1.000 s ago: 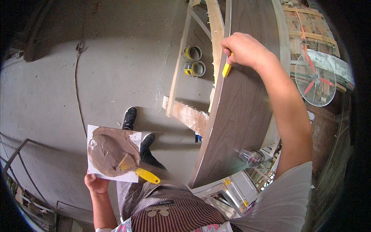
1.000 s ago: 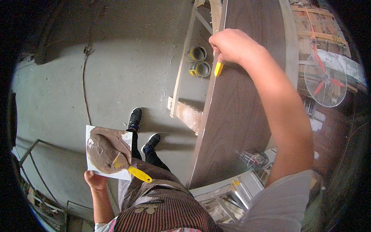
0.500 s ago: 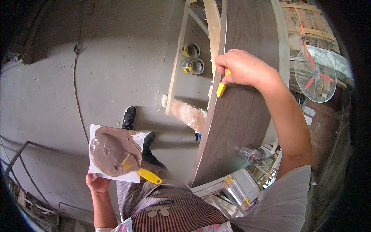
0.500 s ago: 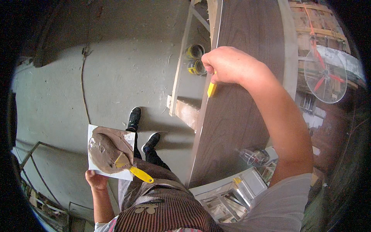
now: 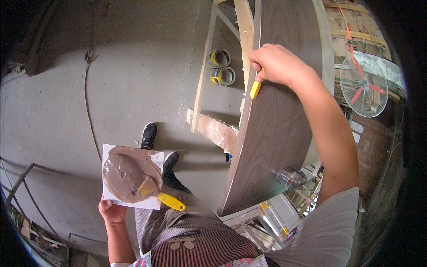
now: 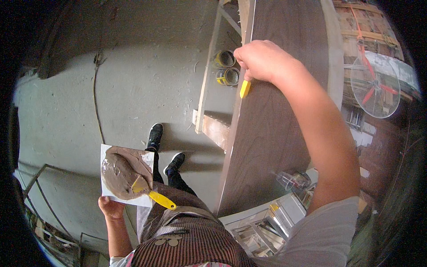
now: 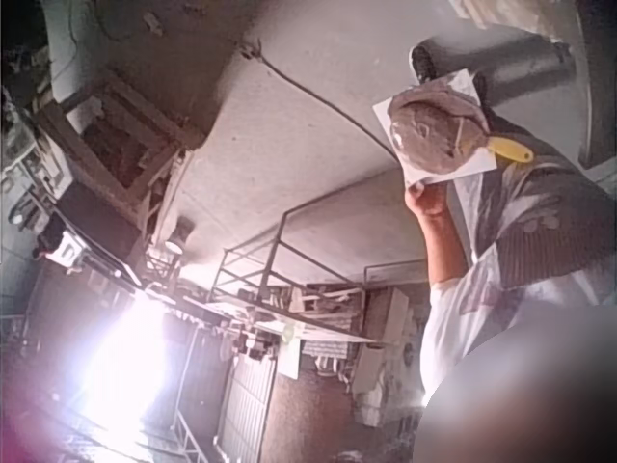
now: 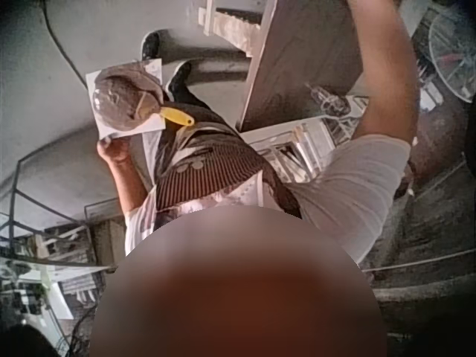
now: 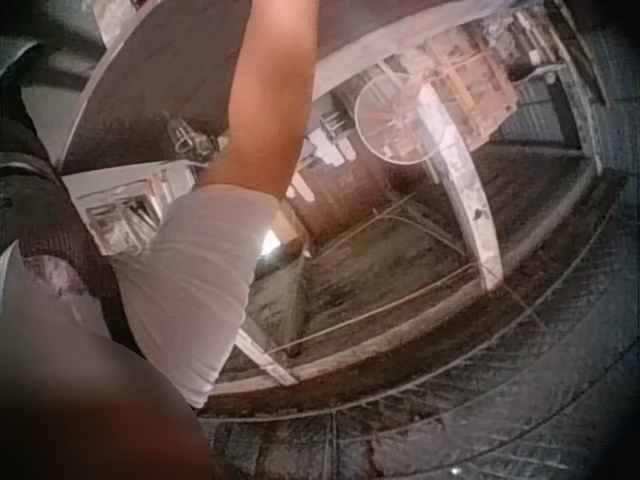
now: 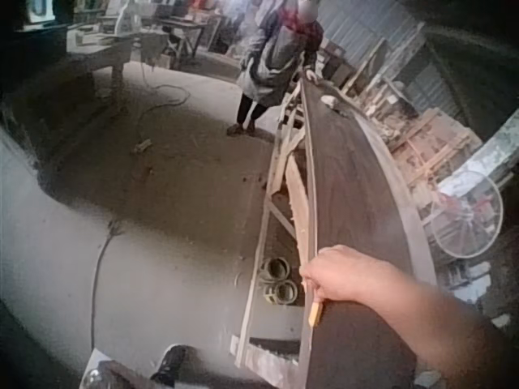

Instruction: The person uses a caulking gun to dispense adhesive onto a small square board, then spreads it with a yellow plastic scraper. They repeatedly apply adhesive to the edge of a large wooden panel, smoothing it along the seam. The person reloads the caulking gun and continues the process.

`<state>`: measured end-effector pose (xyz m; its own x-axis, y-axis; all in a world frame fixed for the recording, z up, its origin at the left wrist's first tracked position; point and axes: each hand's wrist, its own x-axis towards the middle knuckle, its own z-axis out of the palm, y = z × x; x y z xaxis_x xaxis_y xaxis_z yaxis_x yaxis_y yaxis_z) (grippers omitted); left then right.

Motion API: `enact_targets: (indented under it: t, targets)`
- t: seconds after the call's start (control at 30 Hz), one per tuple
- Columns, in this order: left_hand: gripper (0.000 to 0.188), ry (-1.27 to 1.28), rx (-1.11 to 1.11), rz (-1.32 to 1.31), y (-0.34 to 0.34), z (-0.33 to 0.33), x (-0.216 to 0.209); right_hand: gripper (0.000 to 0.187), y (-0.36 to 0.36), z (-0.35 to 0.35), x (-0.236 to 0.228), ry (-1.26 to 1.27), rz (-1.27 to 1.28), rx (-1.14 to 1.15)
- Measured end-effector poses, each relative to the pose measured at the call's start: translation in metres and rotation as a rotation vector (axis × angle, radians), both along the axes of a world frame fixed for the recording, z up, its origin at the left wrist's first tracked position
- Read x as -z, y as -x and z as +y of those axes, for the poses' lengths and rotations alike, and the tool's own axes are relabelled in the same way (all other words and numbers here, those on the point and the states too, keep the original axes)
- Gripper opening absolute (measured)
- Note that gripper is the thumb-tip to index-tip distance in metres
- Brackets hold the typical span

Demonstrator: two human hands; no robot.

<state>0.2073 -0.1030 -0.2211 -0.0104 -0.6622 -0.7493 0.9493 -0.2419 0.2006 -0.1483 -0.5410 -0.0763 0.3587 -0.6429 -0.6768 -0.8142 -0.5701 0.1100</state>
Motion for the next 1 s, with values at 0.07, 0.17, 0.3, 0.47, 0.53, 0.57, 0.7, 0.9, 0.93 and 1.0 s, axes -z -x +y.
enact_targets:
  t: [0.07,0.17,0.3,0.47,0.53,0.57,0.7,0.9,0.93,1.0]
  targets:
    - [0.078,0.011,0.006,0.008,-0.001,0.001,0.002,0.026,-0.002,-0.008,0.002,0.038,0.002,-0.023]
    - [0.079,0.023,0.005,0.022,-0.002,0.001,0.004,0.028,-0.002,-0.018,0.006,0.074,-0.05,-0.063]
    - [0.082,0.001,-0.014,0.013,-0.002,0.001,0.005,0.027,-0.003,-0.03,0.009,0.128,-0.029,-0.105]
    - [0.083,0.01,-0.012,0.022,-0.001,-0.001,0.003,0.021,0.001,-0.037,-0.002,0.299,-0.088,-0.155]
    - [0.083,0.006,0.002,-0.001,0.0,-0.001,0.002,0.019,0.009,-0.033,-0.016,0.377,-0.191,-0.113]
    - [0.083,0.005,-0.005,0.002,0.0,-0.002,0.002,0.019,0.018,-0.025,-0.024,0.407,-0.247,-0.053]
    - [0.082,0.038,0.023,0.012,-0.003,-0.005,0.002,0.016,0.058,0.015,-0.048,0.21,-0.475,0.334]
    - [0.081,0.076,0.098,0.053,-0.01,-0.016,-0.001,0.016,0.086,0.106,-0.026,0.421,-0.925,0.783]
    - [0.081,0.062,0.11,0.049,-0.009,-0.019,-0.003,0.015,0.088,0.126,-0.025,0.333,-0.884,1.016]
    - [0.079,0.092,0.124,0.058,-0.012,-0.026,-0.008,0.014,0.088,0.154,-0.019,0.211,-0.995,1.281]
